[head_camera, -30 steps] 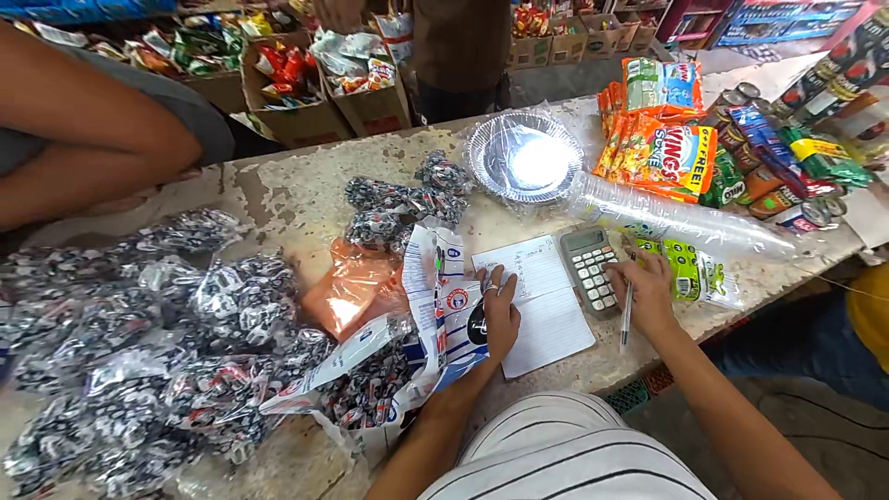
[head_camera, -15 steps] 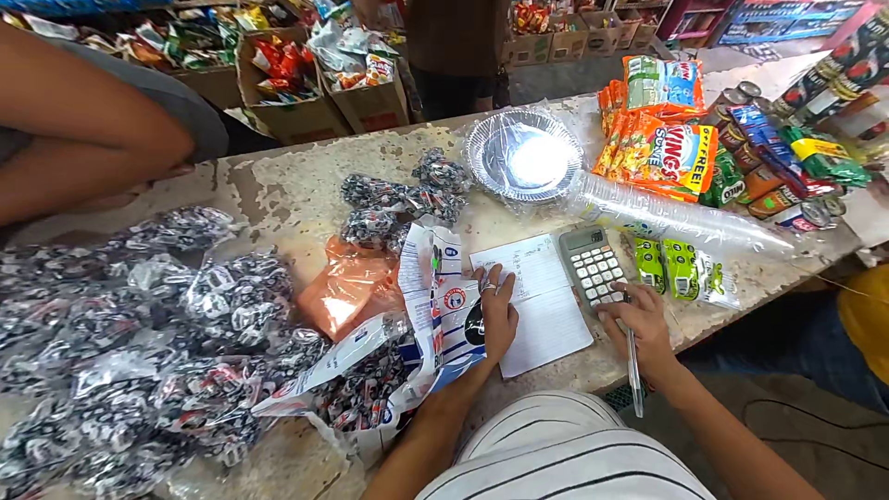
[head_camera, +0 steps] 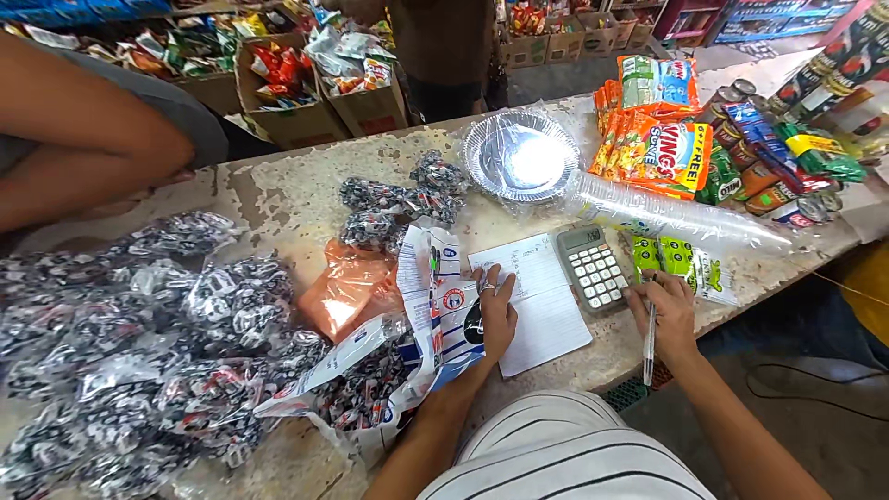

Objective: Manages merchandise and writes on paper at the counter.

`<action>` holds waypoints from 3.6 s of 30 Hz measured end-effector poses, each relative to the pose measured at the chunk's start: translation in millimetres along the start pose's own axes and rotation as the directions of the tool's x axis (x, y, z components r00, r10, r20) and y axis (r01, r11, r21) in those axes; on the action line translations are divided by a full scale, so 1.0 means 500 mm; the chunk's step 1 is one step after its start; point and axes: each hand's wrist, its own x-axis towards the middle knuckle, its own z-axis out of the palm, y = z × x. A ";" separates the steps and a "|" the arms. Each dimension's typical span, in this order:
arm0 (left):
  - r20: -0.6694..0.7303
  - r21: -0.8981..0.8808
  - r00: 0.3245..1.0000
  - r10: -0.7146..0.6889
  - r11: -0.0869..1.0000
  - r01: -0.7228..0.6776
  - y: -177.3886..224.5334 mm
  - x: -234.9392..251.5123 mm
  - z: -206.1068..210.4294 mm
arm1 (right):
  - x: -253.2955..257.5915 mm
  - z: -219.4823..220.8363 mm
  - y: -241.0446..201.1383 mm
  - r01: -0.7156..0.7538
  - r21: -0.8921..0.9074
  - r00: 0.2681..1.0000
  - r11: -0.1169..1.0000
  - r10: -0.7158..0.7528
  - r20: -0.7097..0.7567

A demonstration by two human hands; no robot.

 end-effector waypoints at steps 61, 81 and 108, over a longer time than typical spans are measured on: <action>-0.004 -0.041 1.000 -0.012 0.999 0.012 -0.008 0.005 0.005 | 0.024 -0.009 -0.026 -0.027 -0.036 1.000 0.999 0.026 -0.018; -0.036 -0.016 0.999 0.033 0.999 -0.034 -0.021 0.004 0.007 | 0.039 0.067 -0.097 0.067 0.085 0.996 0.994 -0.071 0.050; -0.043 -0.088 0.999 0.033 0.995 -0.037 -0.007 0.007 0.003 | 0.030 0.037 -0.060 0.063 0.046 0.997 0.997 -0.066 0.047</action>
